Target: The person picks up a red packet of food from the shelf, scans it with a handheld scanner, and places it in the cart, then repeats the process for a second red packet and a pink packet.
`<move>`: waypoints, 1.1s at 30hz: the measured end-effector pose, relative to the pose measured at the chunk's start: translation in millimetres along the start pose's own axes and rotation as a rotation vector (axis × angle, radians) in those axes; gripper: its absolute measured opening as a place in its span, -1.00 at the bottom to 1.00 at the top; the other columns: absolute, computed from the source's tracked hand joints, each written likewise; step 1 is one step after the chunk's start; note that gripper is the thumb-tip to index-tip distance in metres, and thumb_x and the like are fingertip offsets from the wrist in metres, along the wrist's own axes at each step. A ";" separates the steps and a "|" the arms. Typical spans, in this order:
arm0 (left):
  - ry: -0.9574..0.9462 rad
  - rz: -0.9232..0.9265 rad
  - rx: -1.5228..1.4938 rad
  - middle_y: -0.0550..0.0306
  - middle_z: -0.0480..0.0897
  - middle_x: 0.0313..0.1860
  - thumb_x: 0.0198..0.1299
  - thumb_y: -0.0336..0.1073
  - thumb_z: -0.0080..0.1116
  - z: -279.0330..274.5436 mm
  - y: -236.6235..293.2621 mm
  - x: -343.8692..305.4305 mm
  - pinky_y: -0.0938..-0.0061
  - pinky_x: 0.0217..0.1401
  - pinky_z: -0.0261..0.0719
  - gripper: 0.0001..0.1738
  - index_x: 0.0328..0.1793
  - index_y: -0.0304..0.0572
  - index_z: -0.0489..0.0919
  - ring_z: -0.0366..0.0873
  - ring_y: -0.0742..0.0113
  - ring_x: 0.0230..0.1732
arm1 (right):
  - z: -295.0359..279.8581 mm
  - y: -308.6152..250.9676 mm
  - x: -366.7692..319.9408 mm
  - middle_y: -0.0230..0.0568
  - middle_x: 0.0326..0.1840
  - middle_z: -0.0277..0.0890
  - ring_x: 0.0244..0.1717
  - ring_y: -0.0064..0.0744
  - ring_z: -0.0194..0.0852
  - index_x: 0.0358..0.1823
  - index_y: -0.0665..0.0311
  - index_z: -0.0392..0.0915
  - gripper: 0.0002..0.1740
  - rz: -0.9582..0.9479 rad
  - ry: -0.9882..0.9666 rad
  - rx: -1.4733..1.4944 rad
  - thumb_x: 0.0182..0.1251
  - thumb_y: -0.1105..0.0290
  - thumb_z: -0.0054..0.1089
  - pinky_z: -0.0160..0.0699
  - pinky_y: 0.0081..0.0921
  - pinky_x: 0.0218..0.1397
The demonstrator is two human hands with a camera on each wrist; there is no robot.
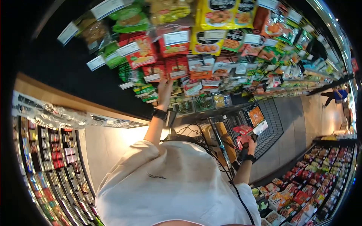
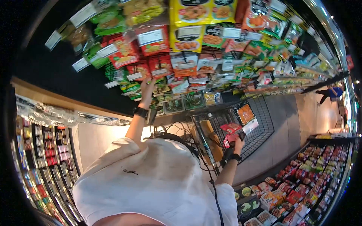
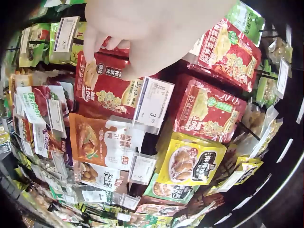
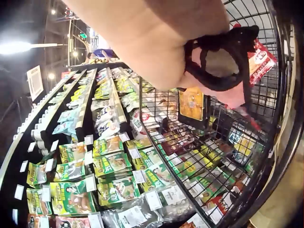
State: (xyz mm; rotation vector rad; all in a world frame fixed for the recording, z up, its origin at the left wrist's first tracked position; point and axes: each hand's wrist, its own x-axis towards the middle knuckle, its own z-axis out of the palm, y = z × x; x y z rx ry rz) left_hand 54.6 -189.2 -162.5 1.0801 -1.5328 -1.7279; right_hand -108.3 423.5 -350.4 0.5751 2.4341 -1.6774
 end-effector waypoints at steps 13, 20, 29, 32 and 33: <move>0.245 0.346 0.270 0.02 0.69 -0.41 0.07 -0.31 0.44 25.1 -9.9 40.3 0.28 -0.18 0.58 -0.68 -0.12 -0.29 0.58 0.71 0.20 -0.27 | -10.6 -148.7 -132.7 -0.25 -0.04 0.61 -0.07 -0.34 0.63 0.13 0.29 0.53 -0.57 0.013 0.097 0.448 0.26 0.35 0.34 0.63 -0.40 -0.02; 0.191 0.369 0.308 -0.01 0.70 -0.39 0.08 -0.38 0.42 14.5 -17.2 37.3 0.30 -0.29 0.58 -0.75 -0.25 -0.31 0.55 0.71 0.19 -0.35 | 6.7 -193.6 -172.8 -0.29 0.10 0.57 0.05 -0.41 0.58 0.22 0.29 0.51 -0.52 0.017 0.099 0.465 0.28 0.37 0.36 0.61 -0.45 0.05; 0.067 0.530 0.261 0.01 0.45 -0.54 0.24 -0.36 0.33 -1.1 -4.0 16.5 0.27 -0.37 0.37 -0.73 -0.23 -0.34 0.43 0.46 0.04 -0.48 | 59.1 -280.2 -218.6 -0.31 0.25 0.50 0.22 -0.45 0.46 0.30 0.31 0.46 -0.53 -0.096 -0.134 0.493 0.41 0.39 0.26 0.44 -0.48 0.29; -0.004 0.506 0.269 0.04 0.33 -0.50 0.29 -0.42 0.27 2.3 7.3 -11.6 0.29 -0.35 0.30 -0.70 -0.24 -0.30 0.30 0.36 0.10 -0.48 | 80.3 -298.9 -218.7 -0.31 0.32 0.45 0.33 -0.45 0.37 0.36 0.29 0.42 -0.50 -0.128 -0.213 0.534 0.43 0.40 0.24 0.33 -0.46 0.40; -0.024 0.425 0.250 0.07 0.39 -0.46 0.32 -0.42 0.24 4.3 1.8 -13.3 0.34 -0.31 0.37 -0.68 -0.30 -0.26 0.27 0.43 0.20 -0.43 | 87.6 -303.8 -218.7 -0.31 0.33 0.44 0.34 -0.45 0.36 0.37 0.28 0.41 -0.49 -0.138 -0.235 0.535 0.42 0.39 0.24 0.33 -0.46 0.40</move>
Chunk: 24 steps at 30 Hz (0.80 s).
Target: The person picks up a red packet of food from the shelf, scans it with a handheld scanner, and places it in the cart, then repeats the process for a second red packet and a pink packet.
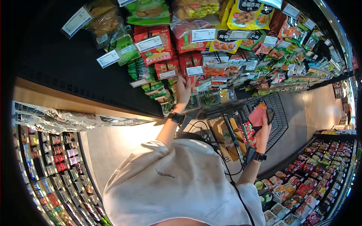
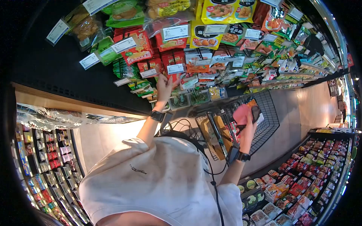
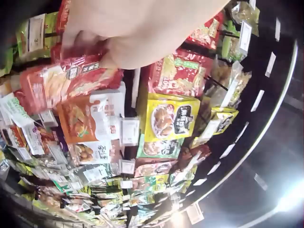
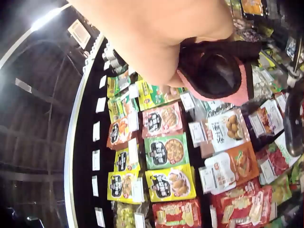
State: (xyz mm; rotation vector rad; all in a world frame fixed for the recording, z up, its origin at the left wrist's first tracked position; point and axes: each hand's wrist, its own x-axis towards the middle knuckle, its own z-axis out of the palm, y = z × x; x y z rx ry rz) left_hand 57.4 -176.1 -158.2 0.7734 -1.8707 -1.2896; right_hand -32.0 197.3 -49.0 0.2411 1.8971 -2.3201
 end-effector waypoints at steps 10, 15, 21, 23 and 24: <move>-0.544 -0.314 -0.321 0.07 0.61 0.14 0.50 -0.11 -0.01 41.0 40.2 -42.4 0.48 0.13 0.46 -0.57 0.31 -0.23 0.48 0.55 0.36 0.05 | 107.3 10.6 -24.7 -0.10 -0.07 0.58 -0.08 -0.28 0.54 0.23 0.41 0.41 -0.58 -0.118 -0.541 -0.437 0.54 0.24 0.04 0.50 -0.34 0.05; -0.477 -0.386 -0.528 0.08 0.53 0.26 0.53 0.07 -0.06 54.1 153.7 -49.6 0.48 0.25 0.39 -0.42 0.43 -0.21 0.41 0.43 0.37 0.25 | 129.3 20.6 -46.2 0.25 0.63 -0.12 0.63 0.12 -0.12 0.54 0.50 0.07 -0.29 -0.779 -0.646 -0.570 0.42 0.44 0.06 -0.06 -0.21 0.61; -0.522 -0.267 -0.618 0.07 0.49 0.39 0.56 0.18 -0.21 69.5 226.7 -86.0 0.47 0.50 0.20 -0.29 0.48 -0.33 0.37 0.38 0.35 0.40 | 132.2 -33.6 -9.0 0.23 0.59 0.06 0.60 0.20 -0.03 0.52 0.48 0.11 -0.30 -0.673 -0.463 -0.295 0.45 0.33 0.07 -0.15 -0.12 0.63; -0.567 -0.368 -0.752 0.17 0.52 0.35 0.45 0.32 -0.12 71.6 237.0 -79.8 0.36 0.42 0.33 -0.24 0.46 -0.12 0.41 0.45 0.34 0.34 | 130.3 -50.5 -16.8 0.22 0.59 0.05 0.57 0.26 0.00 0.52 0.45 0.12 -0.29 -0.819 -0.410 -0.443 0.41 0.35 0.12 -0.10 -0.07 0.61; -0.553 -0.413 -0.908 0.14 0.55 0.31 0.44 0.34 -0.12 69.8 248.5 -73.4 0.35 0.42 0.37 -0.24 0.44 -0.11 0.42 0.47 0.32 0.33 | 127.4 -59.7 -25.6 0.20 0.60 0.04 0.57 0.29 -0.02 0.47 0.42 0.21 -0.30 -0.951 -0.449 -0.500 0.34 0.37 0.17 -0.09 0.01 0.60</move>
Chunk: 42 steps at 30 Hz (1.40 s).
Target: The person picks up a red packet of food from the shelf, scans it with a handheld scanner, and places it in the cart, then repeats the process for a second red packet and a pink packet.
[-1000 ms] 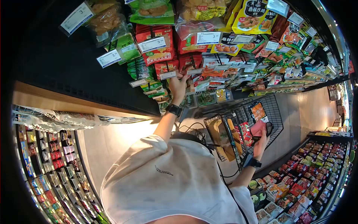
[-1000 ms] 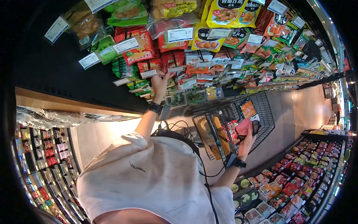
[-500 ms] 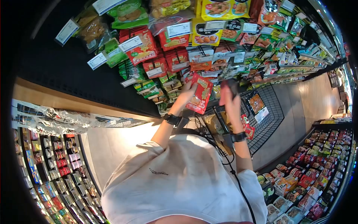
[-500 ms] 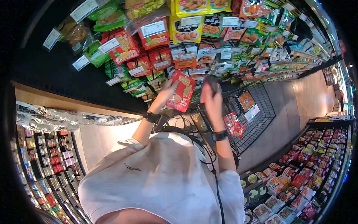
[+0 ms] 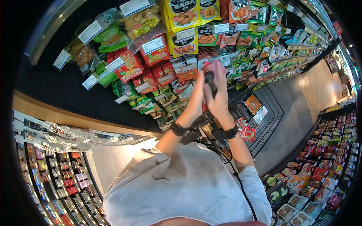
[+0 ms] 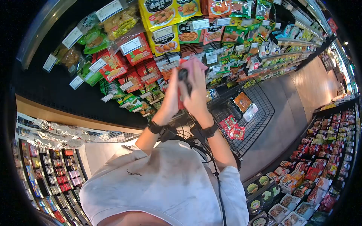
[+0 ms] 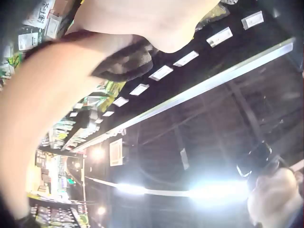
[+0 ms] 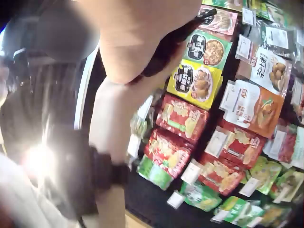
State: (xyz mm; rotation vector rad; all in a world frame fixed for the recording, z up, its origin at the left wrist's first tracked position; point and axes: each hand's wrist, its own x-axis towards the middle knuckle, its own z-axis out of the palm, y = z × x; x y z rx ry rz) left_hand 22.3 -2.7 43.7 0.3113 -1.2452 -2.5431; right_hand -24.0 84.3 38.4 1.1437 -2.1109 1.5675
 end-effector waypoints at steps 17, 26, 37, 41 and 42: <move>0.059 0.734 0.374 -0.08 0.38 0.45 0.42 -0.42 0.14 44.7 0.5 38.1 0.32 0.56 0.21 -0.32 0.58 -0.34 0.14 0.32 0.25 0.46 | -61.6 -10.9 -22.3 -0.30 -0.21 0.60 -0.29 -0.67 0.52 0.11 0.42 0.47 -0.71 0.380 0.179 0.372 0.41 0.52 0.18 0.50 -0.64 -0.24; -0.282 -0.063 -0.307 -0.09 0.34 0.52 0.45 0.41 -0.37 36.7 26.9 -1.9 0.20 0.56 0.26 -0.08 0.59 -0.22 0.20 0.36 0.07 0.47 | -51.2 -47.4 6.8 0.26 0.66 -0.14 0.66 0.22 -0.19 0.56 0.47 0.05 -0.15 -0.062 0.023 -0.045 0.35 0.31 0.24 -0.13 -0.03 0.62; -0.332 -0.093 -0.498 -0.02 0.46 0.40 0.53 0.24 -0.28 7.2 49.8 -13.0 0.25 0.45 0.43 -0.27 0.54 -0.17 0.25 0.46 0.18 0.37 | -35.8 -65.1 29.0 0.07 0.54 0.20 0.55 0.15 0.11 0.26 0.26 0.50 -0.37 -0.260 -0.079 -0.307 0.08 0.31 0.34 0.13 0.01 0.54; -0.227 0.009 -0.359 -0.06 0.53 0.35 0.54 0.17 -0.22 18.5 56.8 -14.6 0.21 0.45 0.44 -0.35 0.42 -0.23 0.39 0.52 0.17 0.34 | -18.4 -54.3 32.2 0.25 0.60 0.01 0.58 0.32 -0.02 0.45 0.36 0.26 -0.30 -0.096 0.139 0.019 0.28 0.46 0.27 0.05 0.00 0.56; -0.203 0.027 -0.369 -0.05 0.54 0.33 0.54 0.15 -0.21 17.2 60.6 -15.7 0.23 0.43 0.45 -0.36 0.42 -0.24 0.39 0.54 0.17 0.31 | -13.5 -55.7 27.1 0.28 0.61 -0.03 0.60 0.33 -0.06 0.51 0.37 0.17 -0.24 -0.055 0.133 0.103 0.29 0.48 0.27 0.03 -0.02 0.58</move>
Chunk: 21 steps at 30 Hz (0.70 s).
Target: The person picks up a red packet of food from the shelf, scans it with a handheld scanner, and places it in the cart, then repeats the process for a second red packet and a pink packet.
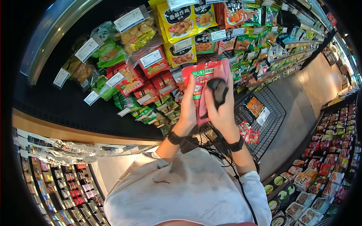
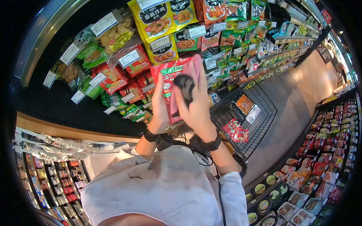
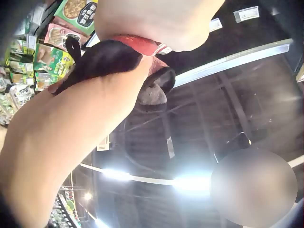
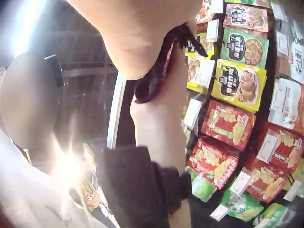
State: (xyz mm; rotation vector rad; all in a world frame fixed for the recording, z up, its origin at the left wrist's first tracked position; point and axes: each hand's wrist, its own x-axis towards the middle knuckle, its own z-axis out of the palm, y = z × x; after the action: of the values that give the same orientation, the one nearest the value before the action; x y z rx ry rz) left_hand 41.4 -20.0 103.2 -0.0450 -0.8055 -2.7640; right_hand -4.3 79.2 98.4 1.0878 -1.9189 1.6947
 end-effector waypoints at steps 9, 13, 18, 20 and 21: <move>0.267 0.229 0.150 0.05 0.65 0.13 0.51 0.01 -0.01 -18.9 2.9 12.7 0.38 0.13 0.64 -0.47 0.33 -0.29 0.45 0.69 0.34 0.02 | -10.4 5.3 -38.9 0.01 0.34 0.41 0.31 -0.29 0.40 0.38 0.46 0.30 -0.34 0.447 -0.101 0.288 0.30 0.47 0.36 0.40 -0.36 0.33; 0.249 0.104 0.183 0.10 0.67 0.04 0.50 0.02 0.02 -18.4 -6.7 15.9 0.45 0.05 0.66 -0.52 0.23 -0.26 0.51 0.69 0.41 -0.04 | -30.4 8.0 -48.5 -0.41 -0.11 0.59 -0.12 -0.67 0.47 -0.03 0.35 0.57 -0.77 0.551 -0.089 0.398 0.38 0.41 0.32 0.50 -0.60 -0.03; 0.173 -0.065 0.279 0.09 0.67 0.02 0.50 0.06 0.03 -13.4 -28.5 17.2 0.48 0.01 0.66 -0.51 0.20 -0.24 0.51 0.68 0.44 -0.08 | -65.5 8.5 -58.1 -0.52 -0.03 0.51 -0.04 -0.74 0.38 0.12 0.30 0.50 -0.67 0.775 0.001 0.553 0.45 0.30 0.27 0.42 -0.65 0.02; 0.195 -0.129 0.352 0.09 0.68 0.00 0.49 0.05 0.04 -10.2 -36.9 22.8 0.50 -0.01 0.66 -0.52 0.19 -0.24 0.52 0.68 0.46 -0.09 | -78.4 10.6 -61.4 -0.50 0.00 0.51 0.01 -0.72 0.39 0.18 0.31 0.49 -0.61 0.801 0.016 0.523 0.43 0.31 0.30 0.43 -0.64 0.09; 0.204 -0.170 0.388 0.09 0.68 -0.01 0.49 0.05 0.05 -10.2 -42.9 25.0 0.50 -0.02 0.66 -0.52 0.18 -0.24 0.52 0.68 0.47 -0.10 | -81.9 17.2 -66.4 -0.48 0.02 0.53 0.03 -0.70 0.41 0.19 0.32 0.49 -0.59 0.782 0.022 0.501 0.39 0.35 0.34 0.43 -0.62 0.14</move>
State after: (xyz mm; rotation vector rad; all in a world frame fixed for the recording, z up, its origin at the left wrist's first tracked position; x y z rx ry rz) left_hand 6.7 3.4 74.6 0.3887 -1.3202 -2.6493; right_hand 7.6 177.4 57.8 0.4365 -2.1094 2.6901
